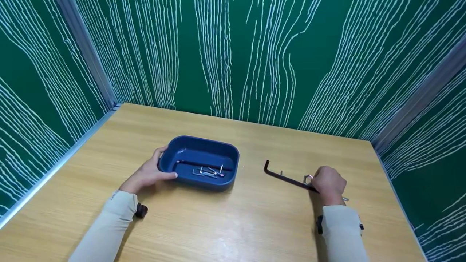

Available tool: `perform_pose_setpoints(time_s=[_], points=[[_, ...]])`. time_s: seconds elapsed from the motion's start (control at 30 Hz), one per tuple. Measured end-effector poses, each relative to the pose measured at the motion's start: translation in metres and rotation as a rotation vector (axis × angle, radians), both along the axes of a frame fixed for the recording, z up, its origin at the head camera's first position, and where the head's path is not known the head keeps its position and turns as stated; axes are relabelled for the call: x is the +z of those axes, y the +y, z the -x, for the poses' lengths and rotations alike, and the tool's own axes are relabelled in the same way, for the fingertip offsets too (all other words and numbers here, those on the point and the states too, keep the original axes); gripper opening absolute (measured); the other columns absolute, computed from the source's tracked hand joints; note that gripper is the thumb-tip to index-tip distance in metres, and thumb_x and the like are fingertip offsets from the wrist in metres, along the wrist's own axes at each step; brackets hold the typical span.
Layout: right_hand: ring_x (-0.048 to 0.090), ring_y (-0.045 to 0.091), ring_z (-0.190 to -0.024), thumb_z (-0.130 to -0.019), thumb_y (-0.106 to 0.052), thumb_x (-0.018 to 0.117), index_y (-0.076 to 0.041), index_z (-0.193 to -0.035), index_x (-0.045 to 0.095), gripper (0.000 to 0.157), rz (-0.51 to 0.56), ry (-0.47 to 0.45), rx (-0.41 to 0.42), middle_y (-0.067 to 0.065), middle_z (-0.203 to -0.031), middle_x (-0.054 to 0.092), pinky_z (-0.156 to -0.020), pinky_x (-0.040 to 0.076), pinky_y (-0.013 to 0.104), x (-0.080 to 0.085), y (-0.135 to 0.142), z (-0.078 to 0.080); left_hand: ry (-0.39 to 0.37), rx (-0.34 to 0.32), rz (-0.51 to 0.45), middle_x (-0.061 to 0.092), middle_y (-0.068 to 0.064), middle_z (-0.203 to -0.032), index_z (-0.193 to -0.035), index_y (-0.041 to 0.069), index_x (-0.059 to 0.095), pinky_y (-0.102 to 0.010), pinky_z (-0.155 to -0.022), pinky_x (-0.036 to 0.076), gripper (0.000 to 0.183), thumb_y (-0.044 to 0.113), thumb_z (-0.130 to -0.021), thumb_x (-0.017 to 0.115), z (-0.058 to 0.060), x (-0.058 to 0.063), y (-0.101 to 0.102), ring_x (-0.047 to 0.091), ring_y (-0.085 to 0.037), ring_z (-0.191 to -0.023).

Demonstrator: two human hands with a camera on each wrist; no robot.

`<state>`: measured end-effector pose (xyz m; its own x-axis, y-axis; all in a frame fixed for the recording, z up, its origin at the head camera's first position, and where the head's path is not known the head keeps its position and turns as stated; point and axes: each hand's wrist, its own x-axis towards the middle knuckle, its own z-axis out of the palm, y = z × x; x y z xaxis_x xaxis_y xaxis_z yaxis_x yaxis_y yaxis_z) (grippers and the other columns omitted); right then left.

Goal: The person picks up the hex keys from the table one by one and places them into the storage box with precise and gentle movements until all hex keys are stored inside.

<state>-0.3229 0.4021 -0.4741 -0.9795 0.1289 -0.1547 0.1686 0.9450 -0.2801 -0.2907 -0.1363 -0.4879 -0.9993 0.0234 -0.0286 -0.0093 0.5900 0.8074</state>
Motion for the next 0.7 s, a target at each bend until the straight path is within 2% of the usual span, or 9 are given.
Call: perform_pose_setpoints(time_s=[0.17,0.47,0.7], points=[[0.051,0.023,-0.071,-0.076,-0.023,0.063,-0.002,-0.091,0.066,0.026,-0.002,-0.032,0.001,0.014,-0.085,0.063,-0.059,0.039,0.036,0.0000,0.0003,0.0016,-0.020,0.001,-0.005,0.037,0.001,-0.134,-0.133,0.037,0.017,-0.048,-0.099,0.031,0.103,0.052,-0.051,0.077,-0.0001,0.0006,-0.0004,0.039,-0.020,-0.118],[0.050,0.022,-0.069,-0.076,-0.023,0.062,-0.002,-0.087,0.067,0.024,-0.007,-0.018,0.015,0.011,-0.079,0.063,-0.058,0.038,0.033,0.0000,-0.0002,0.0033,-0.018,0.004,-0.004,0.037,0.002,-0.133,-0.134,0.037,0.017,-0.049,-0.097,0.032,0.103,0.053,-0.052,0.077,-0.0013,0.0007,-0.0008,0.039,-0.020,-0.117],[0.050,0.022,-0.067,-0.077,-0.038,0.062,-0.005,-0.084,0.067,0.035,0.020,0.088,0.012,0.006,-0.073,0.061,-0.055,0.035,0.029,-0.0004,-0.0085,0.0035,-0.026,0.009,-0.006,0.037,0.001,-0.133,-0.133,0.038,0.017,-0.049,-0.097,0.032,0.103,0.053,-0.051,0.077,-0.0008,0.0008,-0.0008,0.039,-0.021,-0.116]])
